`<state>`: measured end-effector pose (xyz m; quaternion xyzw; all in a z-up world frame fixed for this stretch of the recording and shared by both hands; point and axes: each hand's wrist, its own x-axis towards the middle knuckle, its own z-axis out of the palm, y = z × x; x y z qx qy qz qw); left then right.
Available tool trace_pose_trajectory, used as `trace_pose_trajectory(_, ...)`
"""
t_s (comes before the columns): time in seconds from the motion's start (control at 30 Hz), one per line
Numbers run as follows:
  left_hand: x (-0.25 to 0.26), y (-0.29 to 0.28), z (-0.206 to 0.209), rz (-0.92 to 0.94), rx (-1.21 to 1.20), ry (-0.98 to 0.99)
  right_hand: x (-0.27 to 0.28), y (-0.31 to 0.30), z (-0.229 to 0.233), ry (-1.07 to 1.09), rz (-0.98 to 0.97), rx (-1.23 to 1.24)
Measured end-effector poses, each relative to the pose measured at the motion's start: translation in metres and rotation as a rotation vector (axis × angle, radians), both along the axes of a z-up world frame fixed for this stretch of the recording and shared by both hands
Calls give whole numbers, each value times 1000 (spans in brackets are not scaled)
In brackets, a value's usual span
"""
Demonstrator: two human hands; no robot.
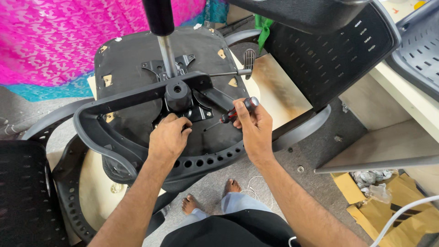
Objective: The person assembles an office chair by attaching the seat base to the central gas lift column. They use a screwdriver to tighten screws and secure the base in place.
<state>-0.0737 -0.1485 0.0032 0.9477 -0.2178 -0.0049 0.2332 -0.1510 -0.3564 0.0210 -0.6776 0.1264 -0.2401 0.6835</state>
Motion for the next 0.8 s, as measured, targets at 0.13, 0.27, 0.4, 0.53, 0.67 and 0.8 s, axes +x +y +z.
trace_pose_trajectory(0.13, 2, 0, -2, -14, 22, -40, -2, -2, 2, 13, 24, -7)
trace_pose_trajectory(0.27, 2, -1, -3, -62, 84, -119, -4, -4, 5, 43, 42, -11)
trace_pose_trajectory(0.4, 2, -2, -5, -111, 82, -198, -5, -4, 8, 55, 59, -4)
trace_pose_trajectory(0.53, 3, -1, -6, -170, 40, -261, -4, -5, 10, 53, 76, -9)
trace_pose_trajectory(0.67, 5, -1, -7, -163, 39, -244, -4, -5, 10, 59, 86, -11)
trace_pose_trajectory(0.8, 7, -3, -9, -172, 89, -231, -3, -3, 9, 51, 90, 2)
